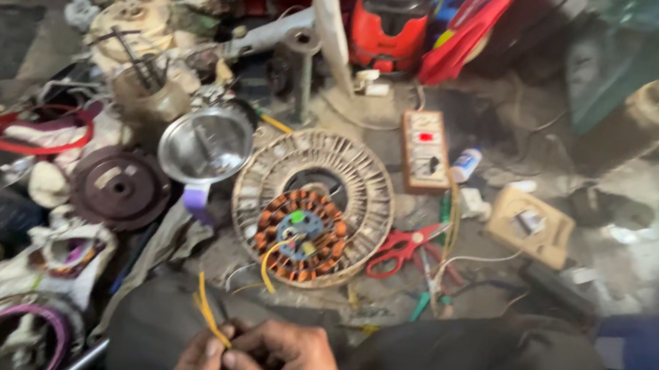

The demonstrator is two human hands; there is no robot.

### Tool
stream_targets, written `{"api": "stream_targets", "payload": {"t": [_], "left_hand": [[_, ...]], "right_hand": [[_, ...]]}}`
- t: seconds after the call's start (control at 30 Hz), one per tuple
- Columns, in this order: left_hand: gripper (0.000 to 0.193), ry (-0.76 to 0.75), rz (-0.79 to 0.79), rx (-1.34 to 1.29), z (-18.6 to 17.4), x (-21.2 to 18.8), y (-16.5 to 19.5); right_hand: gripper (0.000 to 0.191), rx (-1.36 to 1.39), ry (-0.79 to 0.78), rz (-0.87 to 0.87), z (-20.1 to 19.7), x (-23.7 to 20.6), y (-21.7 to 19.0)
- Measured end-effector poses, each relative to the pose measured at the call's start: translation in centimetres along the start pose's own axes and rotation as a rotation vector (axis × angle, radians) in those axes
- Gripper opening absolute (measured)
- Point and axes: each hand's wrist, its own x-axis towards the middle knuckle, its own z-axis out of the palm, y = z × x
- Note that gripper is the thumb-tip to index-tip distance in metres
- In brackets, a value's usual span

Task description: The person sits on the floor and works on a disassembled electrical motor rotor, using a screwdriver to adjust wires and a multimeter to test connections. The person repeatedly connects and disconnects wires to the rotor while checking the multimeter readings.

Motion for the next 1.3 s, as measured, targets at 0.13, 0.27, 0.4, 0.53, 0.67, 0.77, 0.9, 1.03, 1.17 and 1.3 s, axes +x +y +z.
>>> {"api": "stream_targets", "payload": {"t": [0.13,0.27,0.4,0.53,0.67,0.77,0.9,1.03,1.17,1.3], "left_hand": [[0.024,-0.109,0.063,0.04,-2.2,2.8,-0.1],[0.018,0.013,0.2,0.098,-1.8,4.8,5.9],[0.014,0.324,0.352,0.344,1.5,7.7,9.6],[0.013,0.408,0.466,0.504,4.3,9.5,8.2],[0.015,0.426,0.486,0.776,4.9,9.3,7.0],[0.018,0.481,0.45,0.97,5.2,9.0,6.8],[0.026,0.537,0.371,1.262,6.6,8.7,6.2],[0.059,0.32,0.854,1.744,8.6,7.8,6.0],[0.072,-0.007,0.919,1.747,11.2,7.3,5.2],[0.084,-0.258,0.844,1.662,13.9,9.5,4.0]], "right_hand": [[0.014,-0.004,-0.128,-0.109,-1.9,0.1,0.4],[0.03,-1.121,0.213,-0.639,-10.8,3.2,1.9],[0.049,-1.016,0.697,-0.161,-23.3,10.6,5.0],[0.078,-1.017,0.489,0.194,-29.7,16.0,8.7],[0.081,-1.043,0.29,0.482,-30.1,19.1,10.4],[0.073,-1.076,0.386,0.461,-29.6,19.6,11.5],[0.055,-1.14,0.526,0.482,-28.8,19.2,12.3],[0.045,-1.144,0.585,0.389,-28.9,19.5,12.7],[0.043,-0.973,0.557,0.467,-29.9,19.7,12.1],[0.05,-1.051,0.577,0.321,-29.9,16.1,10.6]]}}
